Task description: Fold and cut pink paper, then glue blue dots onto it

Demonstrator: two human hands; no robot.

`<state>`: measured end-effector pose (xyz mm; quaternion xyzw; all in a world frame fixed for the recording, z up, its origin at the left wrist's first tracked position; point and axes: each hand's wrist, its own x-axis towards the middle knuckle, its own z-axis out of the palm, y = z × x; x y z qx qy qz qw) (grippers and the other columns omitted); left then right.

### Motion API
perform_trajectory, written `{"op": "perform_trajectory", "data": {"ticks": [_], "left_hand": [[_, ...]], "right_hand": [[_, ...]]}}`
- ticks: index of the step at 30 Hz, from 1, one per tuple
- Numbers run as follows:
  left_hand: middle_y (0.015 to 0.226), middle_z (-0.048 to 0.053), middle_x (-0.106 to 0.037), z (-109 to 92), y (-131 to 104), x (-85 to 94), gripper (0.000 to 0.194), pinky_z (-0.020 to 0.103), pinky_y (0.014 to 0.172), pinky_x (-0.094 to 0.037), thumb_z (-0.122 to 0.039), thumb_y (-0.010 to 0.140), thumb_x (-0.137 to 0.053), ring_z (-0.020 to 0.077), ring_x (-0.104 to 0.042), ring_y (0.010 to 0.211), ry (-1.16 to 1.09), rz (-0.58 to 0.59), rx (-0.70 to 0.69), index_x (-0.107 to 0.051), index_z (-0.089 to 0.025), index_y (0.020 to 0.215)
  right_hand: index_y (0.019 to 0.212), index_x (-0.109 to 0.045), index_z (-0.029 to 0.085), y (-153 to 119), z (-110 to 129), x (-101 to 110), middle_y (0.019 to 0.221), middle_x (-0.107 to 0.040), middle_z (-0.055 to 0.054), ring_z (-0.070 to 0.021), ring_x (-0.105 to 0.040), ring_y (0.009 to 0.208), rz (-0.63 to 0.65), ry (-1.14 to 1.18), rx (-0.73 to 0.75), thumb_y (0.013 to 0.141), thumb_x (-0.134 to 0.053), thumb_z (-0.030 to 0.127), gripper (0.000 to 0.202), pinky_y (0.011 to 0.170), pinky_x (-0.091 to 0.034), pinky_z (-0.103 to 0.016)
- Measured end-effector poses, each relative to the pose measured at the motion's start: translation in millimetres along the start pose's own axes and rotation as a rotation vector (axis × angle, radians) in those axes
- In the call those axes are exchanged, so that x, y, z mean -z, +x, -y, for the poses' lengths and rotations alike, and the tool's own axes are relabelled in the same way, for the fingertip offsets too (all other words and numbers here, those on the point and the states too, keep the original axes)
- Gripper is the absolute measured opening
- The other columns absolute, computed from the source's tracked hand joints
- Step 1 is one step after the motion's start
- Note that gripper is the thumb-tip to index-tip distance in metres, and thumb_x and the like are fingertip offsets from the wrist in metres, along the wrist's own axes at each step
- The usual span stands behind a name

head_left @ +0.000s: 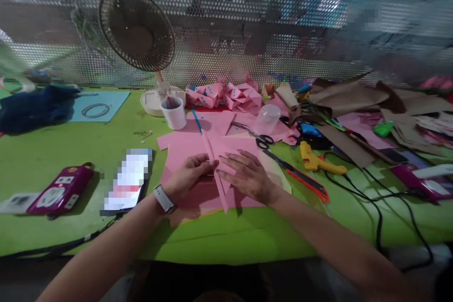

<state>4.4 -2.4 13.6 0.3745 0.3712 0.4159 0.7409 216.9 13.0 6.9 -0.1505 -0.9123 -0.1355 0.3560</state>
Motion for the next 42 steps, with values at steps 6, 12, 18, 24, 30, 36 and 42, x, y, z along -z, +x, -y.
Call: {"op": "perform_trajectory", "data": {"ticks": [6,12,18,24,30,36,42], "left_hand": [[0.069,0.000,-0.064,-1.2,1.8,0.2,0.037,0.022,0.062,-0.050,-0.039,0.065,-0.084,0.0088,-0.059,0.061,0.058,-0.025,0.015,-0.064,-0.012,0.079],[0.063,-0.001,-0.061,4.7,3.4,0.8,0.037,0.020,0.059,-0.046,-0.038,0.066,-0.084,0.0073,-0.055,0.058,0.061,0.016,0.017,-0.057,-0.013,0.070],[0.065,-0.001,-0.061,5.8,2.6,-1.3,0.038,0.020,0.059,-0.044,-0.040,0.068,-0.082,0.0073,-0.054,0.058,0.103,0.017,0.007,-0.055,-0.014,0.069],[0.062,-0.002,-0.058,5.4,0.7,-8.0,0.041,0.020,0.054,-0.039,-0.045,0.066,-0.082,0.0065,-0.048,0.053,0.167,0.036,-0.024,-0.054,-0.015,0.065],[0.058,-0.004,-0.056,9.5,0.5,-8.0,0.041,0.019,0.053,-0.038,-0.046,0.066,-0.081,0.0062,-0.047,0.052,0.208,0.038,-0.031,-0.054,-0.015,0.065],[0.070,0.002,-0.067,10.3,-1.9,-11.5,0.038,0.023,0.062,-0.049,-0.047,0.065,-0.082,0.0120,-0.062,0.063,0.185,0.044,-0.037,-0.064,-0.015,0.072],[0.103,0.009,-0.072,15.0,-4.5,-13.4,0.036,0.037,0.083,-0.055,-0.039,0.070,-0.080,0.0234,-0.069,0.091,0.107,0.055,-0.032,-0.071,-0.016,0.095]], "right_hand": [[0.118,-0.065,0.018,1.4,-3.8,-1.0,0.129,-0.063,-0.012,-0.0204,-0.045,0.133,0.006,0.029,0.025,0.094,-0.052,0.013,0.028,0.110,-0.041,-0.043],[0.120,-0.063,0.022,-0.9,-2.6,1.4,0.117,-0.070,-0.005,-0.0154,-0.054,0.121,-0.003,0.073,0.042,0.097,-0.048,0.013,0.030,0.106,-0.045,-0.039],[0.114,-0.066,0.020,-0.5,-1.2,0.4,0.109,-0.072,-0.004,-0.0153,-0.061,0.105,-0.030,0.097,0.044,0.099,-0.044,0.017,0.027,0.096,-0.049,-0.033],[0.118,-0.063,0.019,-0.4,1.4,1.7,0.100,-0.073,-0.004,-0.0152,-0.061,0.098,-0.053,0.168,0.025,0.096,-0.049,0.016,0.026,0.091,-0.048,-0.033],[0.118,-0.063,0.022,-0.5,4.5,-1.4,0.093,-0.073,-0.004,-0.0163,-0.063,0.090,-0.105,0.242,-0.042,0.095,-0.048,0.016,0.028,0.087,-0.049,-0.034],[0.103,-0.064,0.023,5.2,12.1,-7.4,0.079,-0.069,-0.002,-0.0170,-0.061,0.074,-0.216,0.359,-0.337,0.093,-0.059,0.027,0.012,0.074,-0.048,-0.034],[0.106,-0.063,0.022,5.9,16.0,-8.9,0.088,-0.070,-0.006,-0.0194,-0.063,0.081,-0.218,0.305,-0.563,0.094,-0.056,0.034,0.018,0.077,-0.049,-0.036]]}}
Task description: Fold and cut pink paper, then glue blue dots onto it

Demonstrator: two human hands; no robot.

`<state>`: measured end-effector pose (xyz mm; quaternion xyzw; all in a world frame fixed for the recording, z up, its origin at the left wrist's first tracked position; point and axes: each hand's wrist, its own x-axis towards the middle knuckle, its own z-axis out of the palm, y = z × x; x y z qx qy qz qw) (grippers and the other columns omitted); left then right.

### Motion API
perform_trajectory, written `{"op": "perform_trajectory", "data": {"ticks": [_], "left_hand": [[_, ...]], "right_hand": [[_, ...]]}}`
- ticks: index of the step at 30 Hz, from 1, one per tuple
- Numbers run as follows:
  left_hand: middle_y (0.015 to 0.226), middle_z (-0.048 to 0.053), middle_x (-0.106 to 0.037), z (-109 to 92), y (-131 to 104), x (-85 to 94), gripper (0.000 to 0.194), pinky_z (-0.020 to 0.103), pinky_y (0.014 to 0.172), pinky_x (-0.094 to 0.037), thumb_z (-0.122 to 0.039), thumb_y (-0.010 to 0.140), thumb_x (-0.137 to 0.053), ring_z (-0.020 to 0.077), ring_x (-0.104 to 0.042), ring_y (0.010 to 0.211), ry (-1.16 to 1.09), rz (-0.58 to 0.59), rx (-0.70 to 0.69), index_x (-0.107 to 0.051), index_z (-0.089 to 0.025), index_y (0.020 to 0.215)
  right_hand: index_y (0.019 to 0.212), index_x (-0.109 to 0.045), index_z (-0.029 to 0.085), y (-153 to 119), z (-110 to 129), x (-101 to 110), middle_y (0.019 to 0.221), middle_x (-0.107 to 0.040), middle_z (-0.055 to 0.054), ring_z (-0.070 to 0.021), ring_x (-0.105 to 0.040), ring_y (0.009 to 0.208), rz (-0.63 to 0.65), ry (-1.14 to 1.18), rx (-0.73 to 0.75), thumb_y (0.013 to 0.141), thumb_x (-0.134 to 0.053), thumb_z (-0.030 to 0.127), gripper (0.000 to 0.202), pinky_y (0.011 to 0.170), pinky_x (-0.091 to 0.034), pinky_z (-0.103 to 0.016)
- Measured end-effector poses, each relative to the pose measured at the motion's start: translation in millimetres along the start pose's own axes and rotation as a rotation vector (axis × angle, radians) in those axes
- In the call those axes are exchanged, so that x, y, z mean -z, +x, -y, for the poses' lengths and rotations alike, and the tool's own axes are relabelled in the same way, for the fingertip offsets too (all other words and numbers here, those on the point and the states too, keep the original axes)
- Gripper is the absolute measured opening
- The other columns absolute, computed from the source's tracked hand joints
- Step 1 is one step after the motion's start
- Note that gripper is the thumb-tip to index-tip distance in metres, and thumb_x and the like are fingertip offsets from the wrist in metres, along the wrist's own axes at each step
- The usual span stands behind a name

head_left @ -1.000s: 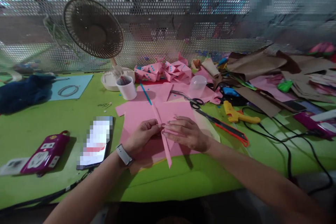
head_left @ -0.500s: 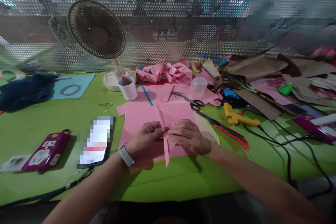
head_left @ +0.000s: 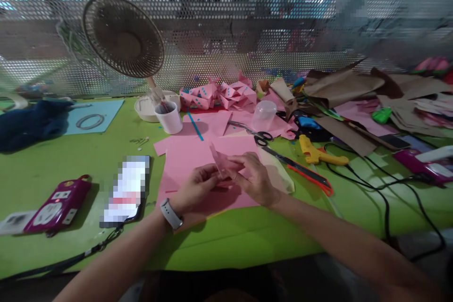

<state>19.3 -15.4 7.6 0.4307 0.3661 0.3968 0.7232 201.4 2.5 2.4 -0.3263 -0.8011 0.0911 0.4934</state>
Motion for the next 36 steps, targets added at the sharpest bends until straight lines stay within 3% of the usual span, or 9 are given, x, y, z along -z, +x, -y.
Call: {"op": "perform_trajectory", "data": {"ticks": [4,8,15,22,36], "left_hand": [[0.099,0.009,-0.074,3.8,-1.8,1.4,0.034,0.043,0.091,-0.053,-0.035,0.070,-0.079,0.0276,-0.068,0.098,-0.129,-0.061,0.008,-0.071,-0.016,0.097],[0.101,0.011,-0.073,3.0,-1.5,-0.3,0.035,0.042,0.088,-0.055,-0.044,0.077,-0.074,0.0278,-0.068,0.098,-0.021,-0.002,-0.024,-0.071,-0.014,0.095],[0.093,0.009,-0.074,4.1,1.2,-2.0,0.037,0.038,0.086,-0.056,-0.049,0.076,-0.073,0.0261,-0.068,0.100,0.100,-0.019,-0.048,-0.068,-0.013,0.084],[0.089,0.007,-0.073,4.9,1.2,-2.2,0.034,0.037,0.081,-0.059,-0.046,0.077,-0.073,0.0242,-0.070,0.093,0.069,-0.029,-0.061,-0.066,-0.014,0.081],[0.085,0.005,-0.073,2.5,1.3,-2.8,0.036,0.034,0.072,-0.061,-0.043,0.071,-0.080,0.0208,-0.071,0.083,0.057,-0.128,-0.081,-0.068,-0.014,0.088]], "right_hand": [[0.115,-0.061,0.022,-2.5,-2.0,-2.0,0.104,-0.070,-0.009,-0.0219,-0.064,0.096,-0.007,0.017,-0.100,0.092,-0.058,0.039,0.029,0.084,-0.051,-0.038],[0.114,-0.060,0.022,-4.3,-4.8,-4.5,0.107,-0.070,-0.008,-0.0213,-0.065,0.096,-0.037,0.053,-0.169,0.091,-0.059,0.038,0.028,0.082,-0.053,-0.036],[0.114,-0.059,0.025,-2.1,-5.3,-5.1,0.097,-0.071,-0.005,-0.0196,-0.065,0.089,-0.043,0.038,-0.004,0.093,-0.058,0.023,0.021,0.079,-0.053,-0.037],[0.113,-0.059,0.025,-2.2,-4.6,-4.7,0.100,-0.071,-0.005,-0.0207,-0.065,0.103,-0.060,0.049,0.007,0.094,-0.056,0.023,0.020,0.095,-0.052,-0.043],[0.119,-0.056,0.025,-1.3,-3.2,-2.9,0.099,-0.072,-0.006,-0.0203,-0.068,0.099,-0.059,0.044,0.071,0.094,-0.054,0.019,0.025,0.092,-0.055,-0.041]]}}
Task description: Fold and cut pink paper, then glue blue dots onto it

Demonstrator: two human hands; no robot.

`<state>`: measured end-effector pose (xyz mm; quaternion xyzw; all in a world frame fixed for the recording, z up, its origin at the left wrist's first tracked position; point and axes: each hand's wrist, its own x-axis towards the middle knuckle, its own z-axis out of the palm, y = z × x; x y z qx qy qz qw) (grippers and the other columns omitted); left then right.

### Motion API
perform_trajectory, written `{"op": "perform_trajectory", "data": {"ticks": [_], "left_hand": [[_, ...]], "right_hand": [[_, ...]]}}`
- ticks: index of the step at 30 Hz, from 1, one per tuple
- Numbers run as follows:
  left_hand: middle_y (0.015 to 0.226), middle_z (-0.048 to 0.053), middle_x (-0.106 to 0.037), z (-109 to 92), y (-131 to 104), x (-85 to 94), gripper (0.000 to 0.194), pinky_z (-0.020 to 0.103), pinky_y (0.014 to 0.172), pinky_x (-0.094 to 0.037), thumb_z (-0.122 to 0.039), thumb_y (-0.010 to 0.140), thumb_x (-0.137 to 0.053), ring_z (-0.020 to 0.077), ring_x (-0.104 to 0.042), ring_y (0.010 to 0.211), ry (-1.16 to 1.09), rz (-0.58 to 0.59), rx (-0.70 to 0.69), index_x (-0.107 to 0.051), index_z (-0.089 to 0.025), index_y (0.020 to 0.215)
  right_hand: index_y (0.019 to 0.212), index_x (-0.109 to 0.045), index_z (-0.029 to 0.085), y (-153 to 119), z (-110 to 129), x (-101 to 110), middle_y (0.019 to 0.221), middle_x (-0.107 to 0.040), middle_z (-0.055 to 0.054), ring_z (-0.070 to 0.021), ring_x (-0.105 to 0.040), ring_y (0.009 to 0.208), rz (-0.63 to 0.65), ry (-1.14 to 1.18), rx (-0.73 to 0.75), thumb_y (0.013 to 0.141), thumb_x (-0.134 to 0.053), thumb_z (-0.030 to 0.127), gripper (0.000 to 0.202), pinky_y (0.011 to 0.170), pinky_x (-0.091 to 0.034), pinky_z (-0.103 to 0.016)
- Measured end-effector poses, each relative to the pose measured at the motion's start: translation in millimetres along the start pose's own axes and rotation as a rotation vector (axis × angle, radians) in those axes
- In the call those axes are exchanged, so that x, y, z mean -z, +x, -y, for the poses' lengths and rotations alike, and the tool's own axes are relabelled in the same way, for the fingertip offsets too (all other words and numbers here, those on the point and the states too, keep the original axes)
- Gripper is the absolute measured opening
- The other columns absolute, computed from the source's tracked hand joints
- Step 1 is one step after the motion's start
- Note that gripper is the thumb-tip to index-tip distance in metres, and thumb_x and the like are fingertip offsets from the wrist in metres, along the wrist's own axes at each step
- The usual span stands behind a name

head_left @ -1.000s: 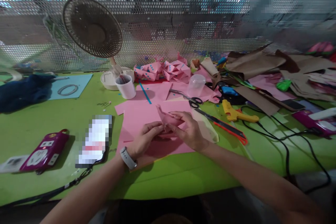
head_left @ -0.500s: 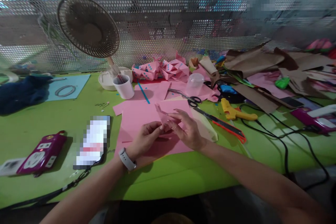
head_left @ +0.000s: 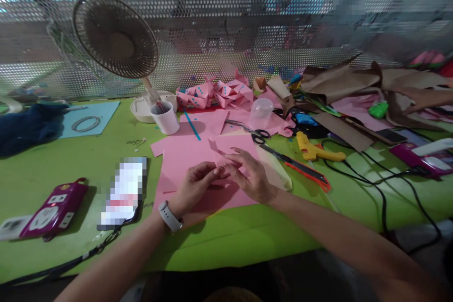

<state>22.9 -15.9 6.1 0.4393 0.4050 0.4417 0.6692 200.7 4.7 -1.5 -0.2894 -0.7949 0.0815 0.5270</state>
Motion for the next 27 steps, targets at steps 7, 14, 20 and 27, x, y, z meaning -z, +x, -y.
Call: {"op": "perform_trajectory", "data": {"ticks": [7,14,20,27], "left_hand": [[0.084,0.004,-0.073,0.9,1.0,2.0,0.039,0.035,0.073,-0.061,-0.043,0.067,-0.082,0.0190,-0.070,0.080,0.009,-0.067,-0.011,-0.068,-0.015,0.091],[0.081,0.002,-0.073,-0.9,2.3,1.6,0.038,0.028,0.068,-0.060,-0.044,0.066,-0.083,0.0155,-0.070,0.072,0.020,-0.117,-0.046,-0.070,-0.015,0.087],[0.084,0.003,-0.074,0.7,2.9,4.8,0.035,0.031,0.070,-0.061,-0.043,0.069,-0.081,0.0214,-0.072,0.086,0.015,-0.125,-0.080,-0.068,-0.017,0.088],[0.091,0.009,-0.075,-0.6,2.9,6.1,0.041,0.035,0.072,-0.061,-0.049,0.070,-0.078,0.0249,-0.072,0.087,0.098,-0.100,-0.079,-0.067,-0.014,0.089]], "right_hand": [[0.125,-0.053,0.026,-0.4,-2.0,-1.6,0.102,-0.071,-0.006,-0.0207,-0.067,0.099,0.031,-0.018,0.029,0.094,-0.053,0.019,0.032,0.096,-0.052,-0.044],[0.130,-0.047,0.025,2.4,0.7,2.1,0.116,-0.064,-0.010,-0.0238,-0.058,0.113,-0.026,0.015,-0.134,0.092,-0.055,0.025,0.039,0.105,-0.043,-0.050],[0.126,-0.051,0.021,0.6,-3.3,0.8,0.123,-0.060,-0.012,-0.0234,-0.060,0.113,0.038,0.250,-0.490,0.090,-0.060,0.041,0.042,0.096,-0.050,-0.042],[0.116,-0.058,0.022,-2.2,-5.4,-1.4,0.113,-0.066,-0.009,-0.0222,-0.063,0.108,0.024,0.258,-0.404,0.089,-0.062,0.040,0.032,0.090,-0.054,-0.037]]}}
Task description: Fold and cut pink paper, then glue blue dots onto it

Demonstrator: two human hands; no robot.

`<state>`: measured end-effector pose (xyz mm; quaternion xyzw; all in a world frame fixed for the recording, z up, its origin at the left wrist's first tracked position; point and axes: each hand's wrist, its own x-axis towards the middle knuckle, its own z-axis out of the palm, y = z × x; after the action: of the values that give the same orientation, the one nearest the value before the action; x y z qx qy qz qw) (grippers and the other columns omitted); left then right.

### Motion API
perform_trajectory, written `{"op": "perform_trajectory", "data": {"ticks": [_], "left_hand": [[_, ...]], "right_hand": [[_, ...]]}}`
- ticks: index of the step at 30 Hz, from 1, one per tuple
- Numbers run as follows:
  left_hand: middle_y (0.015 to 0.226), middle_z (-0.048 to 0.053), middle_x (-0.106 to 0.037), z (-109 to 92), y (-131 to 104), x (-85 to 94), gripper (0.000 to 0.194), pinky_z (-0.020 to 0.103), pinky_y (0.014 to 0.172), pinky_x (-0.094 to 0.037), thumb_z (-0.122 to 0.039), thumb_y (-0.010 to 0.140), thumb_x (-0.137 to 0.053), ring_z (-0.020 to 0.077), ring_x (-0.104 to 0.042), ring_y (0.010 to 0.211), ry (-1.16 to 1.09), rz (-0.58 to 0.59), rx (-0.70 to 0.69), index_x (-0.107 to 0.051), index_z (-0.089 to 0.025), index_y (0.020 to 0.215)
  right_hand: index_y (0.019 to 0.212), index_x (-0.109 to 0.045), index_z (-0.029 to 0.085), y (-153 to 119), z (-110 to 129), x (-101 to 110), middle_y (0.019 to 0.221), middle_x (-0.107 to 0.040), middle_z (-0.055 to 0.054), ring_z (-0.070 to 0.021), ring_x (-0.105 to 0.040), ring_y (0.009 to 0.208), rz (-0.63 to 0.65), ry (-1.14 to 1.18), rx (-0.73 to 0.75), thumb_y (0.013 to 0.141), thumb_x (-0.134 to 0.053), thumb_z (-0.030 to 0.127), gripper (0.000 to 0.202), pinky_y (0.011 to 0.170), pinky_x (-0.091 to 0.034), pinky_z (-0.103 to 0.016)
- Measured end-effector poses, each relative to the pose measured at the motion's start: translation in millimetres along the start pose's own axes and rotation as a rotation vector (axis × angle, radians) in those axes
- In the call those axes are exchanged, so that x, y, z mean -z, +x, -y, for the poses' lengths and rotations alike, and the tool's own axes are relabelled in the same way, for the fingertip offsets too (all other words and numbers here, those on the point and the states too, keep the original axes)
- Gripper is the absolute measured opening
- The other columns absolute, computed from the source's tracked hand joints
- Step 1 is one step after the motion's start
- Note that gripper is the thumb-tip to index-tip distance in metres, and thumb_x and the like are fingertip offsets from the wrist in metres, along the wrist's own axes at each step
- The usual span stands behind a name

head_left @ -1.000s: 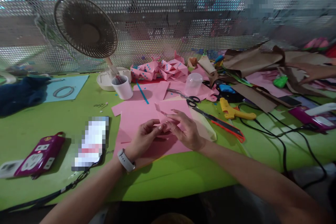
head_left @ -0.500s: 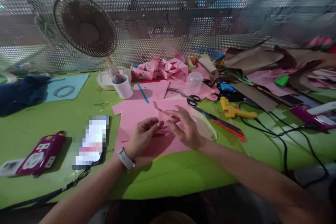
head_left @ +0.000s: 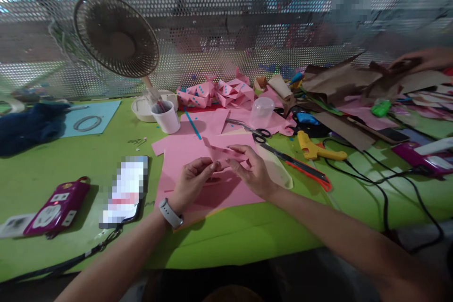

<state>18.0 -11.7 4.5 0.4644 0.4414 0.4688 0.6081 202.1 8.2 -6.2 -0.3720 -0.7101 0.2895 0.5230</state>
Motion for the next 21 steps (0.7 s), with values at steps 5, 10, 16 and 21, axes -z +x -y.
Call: {"op": "perform_trajectory", "data": {"ticks": [5,10,16,21], "left_hand": [[0.088,0.006,-0.075,-1.1,-1.0,-0.6,0.043,0.031,0.071,-0.060,-0.044,0.074,-0.077,0.0223,-0.071,0.090,0.014,-0.027,-0.113,-0.055,-0.018,0.100],[0.093,0.005,-0.075,-2.3,-2.2,-0.7,0.052,0.032,0.082,-0.057,-0.034,0.075,-0.078,0.0184,-0.072,0.088,-0.028,-0.051,-0.236,-0.047,-0.020,0.114],[0.088,0.006,-0.075,-6.3,-2.4,-0.3,0.035,0.030,0.077,-0.057,-0.036,0.074,-0.078,0.0179,-0.071,0.081,0.018,-0.059,-0.253,-0.064,-0.016,0.100],[0.080,0.004,-0.073,-6.5,-1.7,0.8,0.023,0.026,0.071,-0.056,-0.036,0.075,-0.077,0.0142,-0.067,0.073,0.041,-0.064,-0.253,-0.072,-0.017,0.086]], "right_hand": [[0.119,-0.056,0.022,-0.1,4.6,1.4,0.107,-0.065,-0.008,-0.0209,-0.064,0.102,0.018,-0.077,0.160,0.092,-0.059,0.036,0.031,0.086,-0.056,-0.036],[0.123,-0.053,0.024,-1.7,3.2,0.2,0.106,-0.064,-0.008,-0.0205,-0.064,0.101,0.043,-0.112,0.209,0.093,-0.058,0.033,0.032,0.082,-0.058,-0.035],[0.126,-0.051,0.024,-2.8,1.9,0.5,0.106,-0.064,-0.008,-0.0199,-0.065,0.099,0.068,-0.134,0.265,0.094,-0.057,0.031,0.034,0.080,-0.059,-0.034],[0.127,-0.050,0.023,-1.8,3.7,1.4,0.107,-0.064,-0.009,-0.0203,-0.065,0.100,0.085,-0.154,0.296,0.094,-0.056,0.029,0.034,0.080,-0.058,-0.034]]}}
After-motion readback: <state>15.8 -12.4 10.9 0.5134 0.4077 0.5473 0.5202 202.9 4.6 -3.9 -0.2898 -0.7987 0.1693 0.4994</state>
